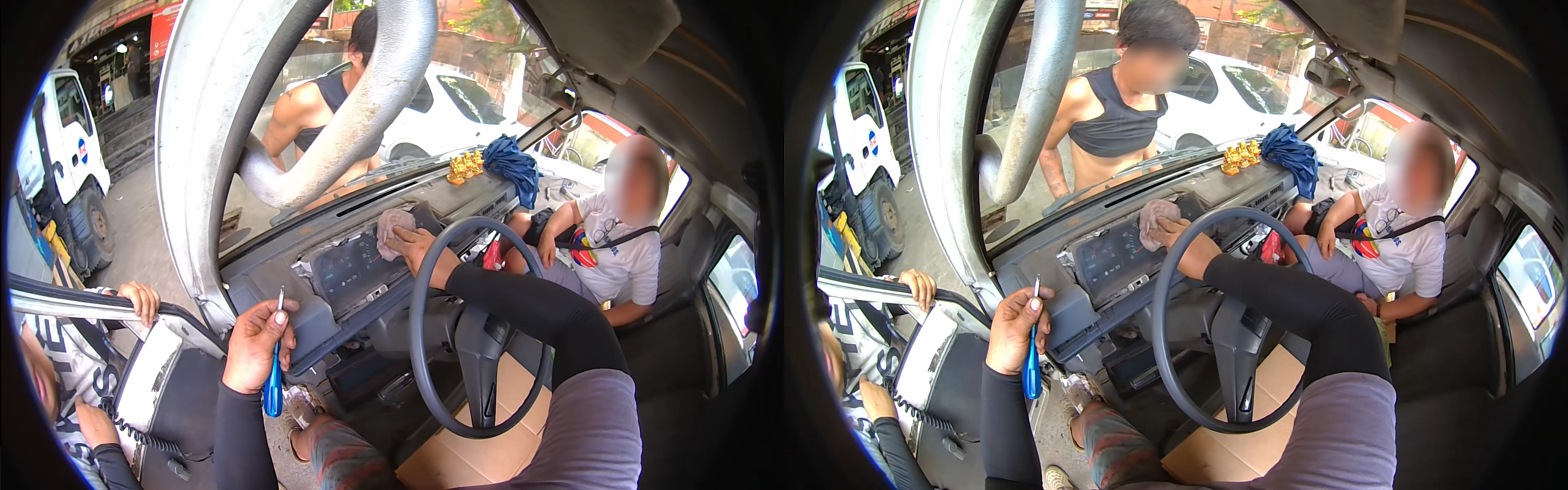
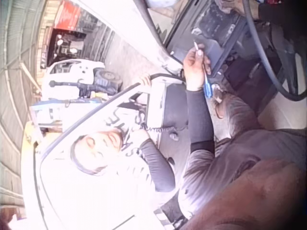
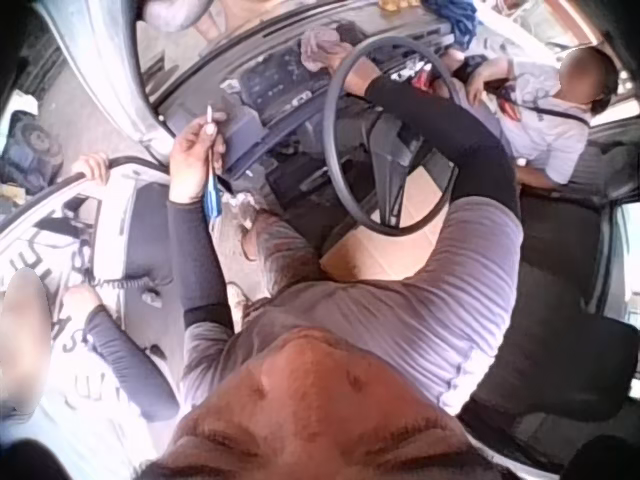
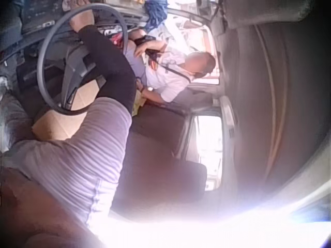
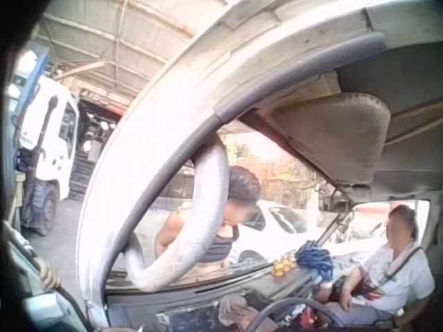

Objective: The person uses pliers and a screwdriver to remove screws and pry open panels on the car's dashboard. They work on the lower dashboard area and the steering column cover while two other people watch from outside and inside the vehicle.

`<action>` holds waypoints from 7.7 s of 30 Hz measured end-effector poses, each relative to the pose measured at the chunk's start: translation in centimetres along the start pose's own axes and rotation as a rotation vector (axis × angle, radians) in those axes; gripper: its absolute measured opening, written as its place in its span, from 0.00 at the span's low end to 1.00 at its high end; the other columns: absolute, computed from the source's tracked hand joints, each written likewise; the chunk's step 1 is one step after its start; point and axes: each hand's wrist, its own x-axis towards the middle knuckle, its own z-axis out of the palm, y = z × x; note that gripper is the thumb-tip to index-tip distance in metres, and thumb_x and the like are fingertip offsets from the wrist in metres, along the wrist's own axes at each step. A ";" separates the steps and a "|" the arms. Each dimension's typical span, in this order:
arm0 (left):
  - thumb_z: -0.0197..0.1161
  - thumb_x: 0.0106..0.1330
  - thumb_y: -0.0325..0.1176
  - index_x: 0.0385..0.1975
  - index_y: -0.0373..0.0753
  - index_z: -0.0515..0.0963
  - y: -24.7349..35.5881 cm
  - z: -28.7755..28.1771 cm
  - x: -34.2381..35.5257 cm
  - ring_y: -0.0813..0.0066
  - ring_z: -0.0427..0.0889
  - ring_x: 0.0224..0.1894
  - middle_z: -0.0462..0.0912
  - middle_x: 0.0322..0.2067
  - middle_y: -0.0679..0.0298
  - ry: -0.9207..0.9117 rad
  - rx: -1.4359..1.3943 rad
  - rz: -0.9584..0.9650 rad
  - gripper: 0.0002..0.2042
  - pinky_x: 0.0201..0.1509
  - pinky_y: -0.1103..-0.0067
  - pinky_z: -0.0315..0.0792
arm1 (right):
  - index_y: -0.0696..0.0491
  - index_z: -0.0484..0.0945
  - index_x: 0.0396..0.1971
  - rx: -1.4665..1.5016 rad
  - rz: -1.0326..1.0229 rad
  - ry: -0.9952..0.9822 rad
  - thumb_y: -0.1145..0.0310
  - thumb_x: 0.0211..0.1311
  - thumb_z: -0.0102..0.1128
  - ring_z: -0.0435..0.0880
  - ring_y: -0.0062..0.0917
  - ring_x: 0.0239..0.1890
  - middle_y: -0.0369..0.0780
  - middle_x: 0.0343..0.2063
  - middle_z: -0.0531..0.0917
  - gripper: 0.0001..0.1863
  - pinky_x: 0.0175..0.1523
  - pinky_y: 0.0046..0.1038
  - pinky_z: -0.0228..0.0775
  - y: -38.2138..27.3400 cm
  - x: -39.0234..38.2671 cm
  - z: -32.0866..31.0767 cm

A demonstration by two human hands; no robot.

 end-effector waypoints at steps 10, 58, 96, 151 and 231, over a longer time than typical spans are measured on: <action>0.57 0.85 0.38 0.58 0.30 0.79 0.0 0.4 0.1 0.82 0.73 0.17 0.80 0.24 0.66 0.021 0.040 -0.012 0.16 0.21 0.83 0.70 | 0.49 0.86 0.49 0.298 -0.359 -0.107 0.80 0.57 0.65 0.83 0.45 0.62 0.46 0.57 0.81 0.20 0.69 0.43 0.77 -6.0 4.0 0.3; 0.54 0.86 0.41 0.55 0.38 0.70 -3.2 9.3 -10.3 0.49 0.89 0.54 0.84 0.56 0.37 0.042 -0.652 0.216 0.12 0.60 0.58 0.83 | 0.57 0.62 0.78 0.930 0.420 -0.570 0.53 0.61 0.82 0.80 0.50 0.68 0.56 0.70 0.75 0.52 0.71 0.40 0.75 -28.4 -20.8 -19.8; 0.62 0.76 0.26 0.54 0.32 0.80 -0.8 -1.9 13.2 0.56 0.91 0.48 0.92 0.42 0.51 0.101 0.701 0.354 0.11 0.54 0.65 0.80 | 0.63 0.78 0.51 0.181 0.117 0.074 0.54 0.74 0.67 0.85 0.51 0.41 0.52 0.35 0.84 0.24 0.52 0.46 0.76 -14.7 18.6 -7.4; 0.74 0.67 0.38 0.36 0.34 0.86 -1.0 -0.8 14.7 0.40 0.87 0.38 0.86 0.31 0.44 0.078 0.826 0.541 0.12 0.45 0.56 0.78 | 0.47 0.68 0.22 1.825 0.495 0.406 0.68 0.66 0.58 0.65 0.13 0.18 0.30 0.15 0.67 0.12 0.23 0.25 0.58 -14.6 18.2 -0.7; 0.68 0.76 0.29 0.50 0.27 0.81 1.2 -0.3 14.7 0.72 0.90 0.40 0.92 0.40 0.52 0.028 0.849 0.218 0.11 0.48 0.72 0.81 | 0.60 0.85 0.47 0.036 0.188 0.182 0.69 0.63 0.65 0.89 0.52 0.52 0.57 0.43 0.89 0.15 0.58 0.49 0.79 -15.0 18.8 -8.1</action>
